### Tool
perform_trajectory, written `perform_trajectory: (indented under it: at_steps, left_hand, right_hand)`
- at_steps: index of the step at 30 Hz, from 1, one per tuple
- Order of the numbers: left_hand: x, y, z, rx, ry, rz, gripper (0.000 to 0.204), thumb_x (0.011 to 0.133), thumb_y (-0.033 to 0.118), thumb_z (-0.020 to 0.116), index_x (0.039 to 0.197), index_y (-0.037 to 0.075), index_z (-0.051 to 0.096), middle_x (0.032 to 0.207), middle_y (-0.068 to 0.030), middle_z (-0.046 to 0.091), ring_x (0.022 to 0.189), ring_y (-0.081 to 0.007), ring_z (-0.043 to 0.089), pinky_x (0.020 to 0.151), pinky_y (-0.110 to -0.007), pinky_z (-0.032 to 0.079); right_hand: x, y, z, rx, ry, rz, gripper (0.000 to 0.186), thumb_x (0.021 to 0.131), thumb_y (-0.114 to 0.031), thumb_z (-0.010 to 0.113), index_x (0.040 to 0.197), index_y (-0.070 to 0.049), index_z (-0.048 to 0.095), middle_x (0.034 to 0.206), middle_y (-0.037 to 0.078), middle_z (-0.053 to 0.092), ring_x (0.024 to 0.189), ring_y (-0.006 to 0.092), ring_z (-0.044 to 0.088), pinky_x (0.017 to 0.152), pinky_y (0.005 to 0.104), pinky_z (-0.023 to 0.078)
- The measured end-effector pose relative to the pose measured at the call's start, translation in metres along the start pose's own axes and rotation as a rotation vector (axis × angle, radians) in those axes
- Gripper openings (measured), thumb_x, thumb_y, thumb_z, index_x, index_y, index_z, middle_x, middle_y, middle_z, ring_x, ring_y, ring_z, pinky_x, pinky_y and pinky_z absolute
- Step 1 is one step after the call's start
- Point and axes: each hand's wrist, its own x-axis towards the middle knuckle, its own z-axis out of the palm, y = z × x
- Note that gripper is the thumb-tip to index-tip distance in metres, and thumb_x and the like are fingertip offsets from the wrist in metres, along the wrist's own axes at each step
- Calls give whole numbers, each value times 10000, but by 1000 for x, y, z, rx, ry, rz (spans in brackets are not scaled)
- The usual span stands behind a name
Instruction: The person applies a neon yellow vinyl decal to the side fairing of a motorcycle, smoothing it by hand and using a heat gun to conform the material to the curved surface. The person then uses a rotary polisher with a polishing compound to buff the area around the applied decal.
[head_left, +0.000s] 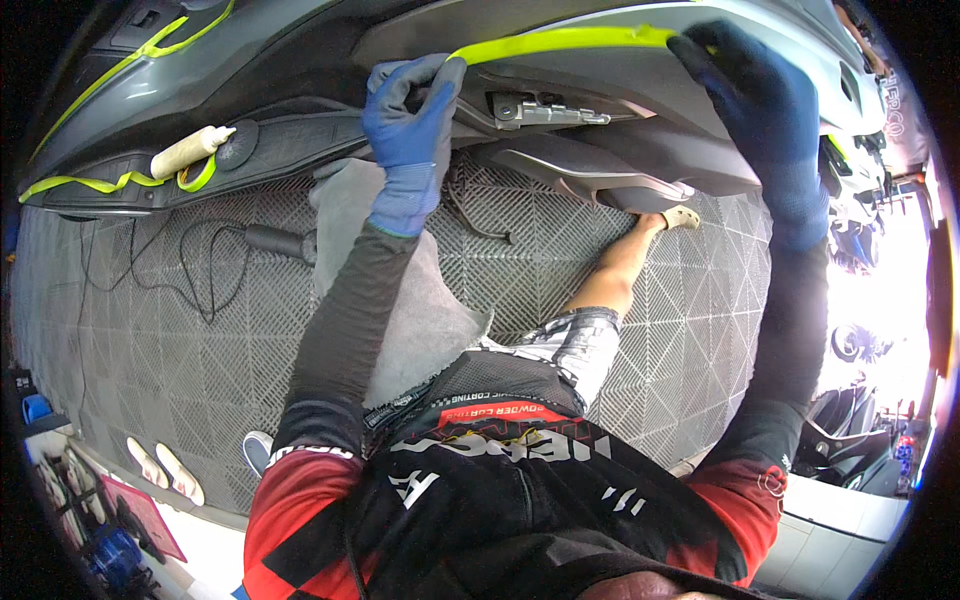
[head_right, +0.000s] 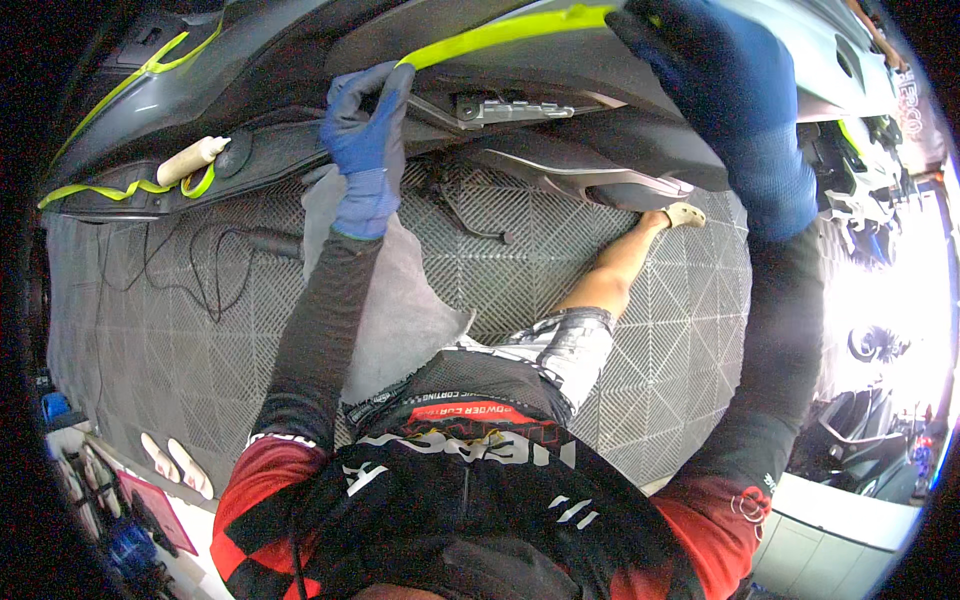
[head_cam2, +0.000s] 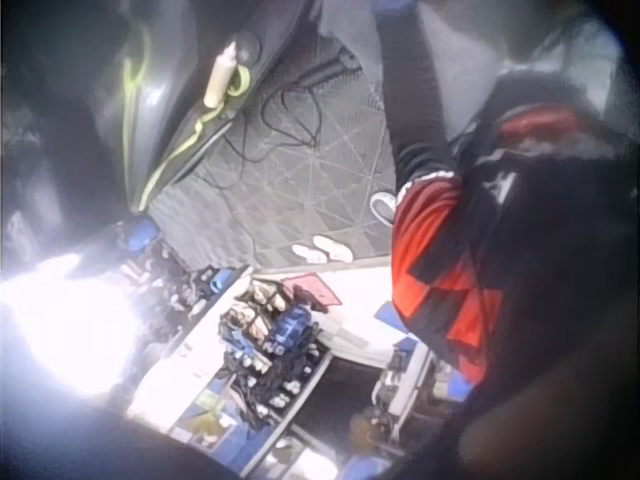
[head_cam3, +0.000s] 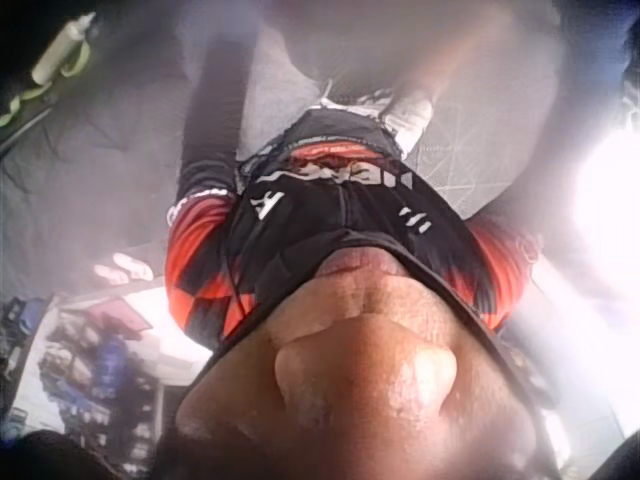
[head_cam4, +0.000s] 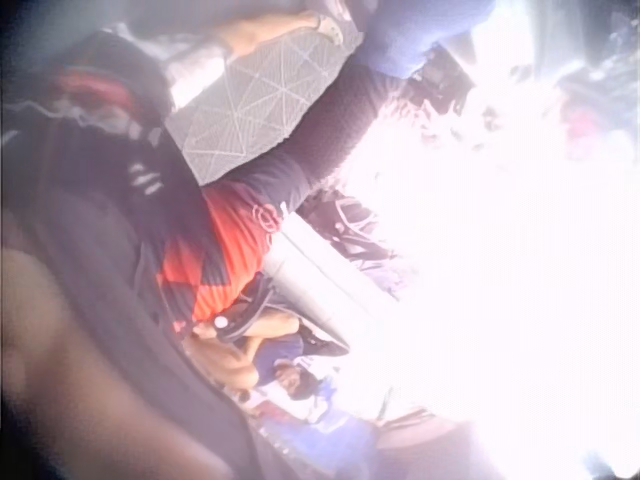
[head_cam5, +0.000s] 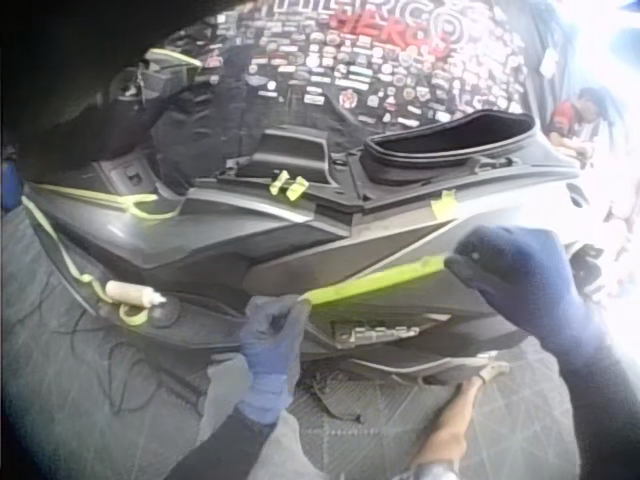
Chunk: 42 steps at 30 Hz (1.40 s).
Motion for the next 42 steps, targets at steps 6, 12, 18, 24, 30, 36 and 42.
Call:
perform_trajectory:
  at_steps: [6, 12, 18, 24, 30, 36, 42]
  left_hand:
    - [-5, -26, 8, 28, 119, 78, 155, 834, 11, 838, 966, 62, 775, 972, -4, 634, 921, -106, 601, 822, -237, 508]
    - [-9, -29, 11, 89, 144, 90, 158, 841, -30, 815, 967, 46, 760, 1005, -45, 657, 947, -135, 637, 887, -284, 538]
    - [-8, -28, 8, 109, 140, 122, 154, 820, 22, 852, 951, 68, 784, 980, -15, 648, 924, -121, 615, 845, -270, 524]
    - [-9, -34, 9, 3, 137, 89, 156, 828, 16, 844, 957, 70, 775, 988, -12, 651, 938, -113, 615, 850, -263, 521]
    - [-10, -34, 4, -48, 111, 16, 146, 840, 15, 833, 960, 68, 768, 983, -8, 652, 932, -115, 615, 868, -265, 513]
    - [-9, -33, 4, -57, 104, -33, 134, 841, 33, 839, 950, 71, 771, 983, -5, 659, 923, -121, 616, 879, -281, 507]
    - [-6, -5, 9, 132, 126, -147, 444, 778, 144, 925, 1077, 14, 623, 978, -31, 594, 872, -104, 566, 808, -224, 507]
  right_hand:
    - [45, -18, 2, -149, 154, -136, 202, 896, -285, 752, 869, -100, 678, 709, 144, 637, 619, 343, 642, 586, 418, 500]
    - [42, -19, 18, 67, 268, -55, 172, 894, -214, 773, 862, -78, 674, 667, 117, 601, 545, 286, 542, 552, 372, 458]
    - [45, -16, 23, 74, 273, -61, 184, 893, -208, 784, 856, -67, 672, 654, 129, 588, 533, 268, 531, 540, 369, 449]
    - [47, -7, 20, 85, 247, -118, 195, 904, -213, 780, 853, -66, 664, 658, 131, 560, 545, 283, 492, 544, 370, 435]
    - [46, -20, 18, 27, 256, -102, 196, 906, -213, 776, 852, -65, 658, 666, 136, 558, 550, 288, 494, 548, 372, 435]
    - [47, -6, 22, 98, 217, -85, 186, 904, -202, 773, 853, -65, 657, 668, 137, 558, 551, 290, 497, 548, 372, 436]
    - [45, -19, 19, 52, 275, -108, 185, 890, -205, 772, 850, -69, 654, 673, 138, 575, 564, 321, 517, 557, 383, 447]
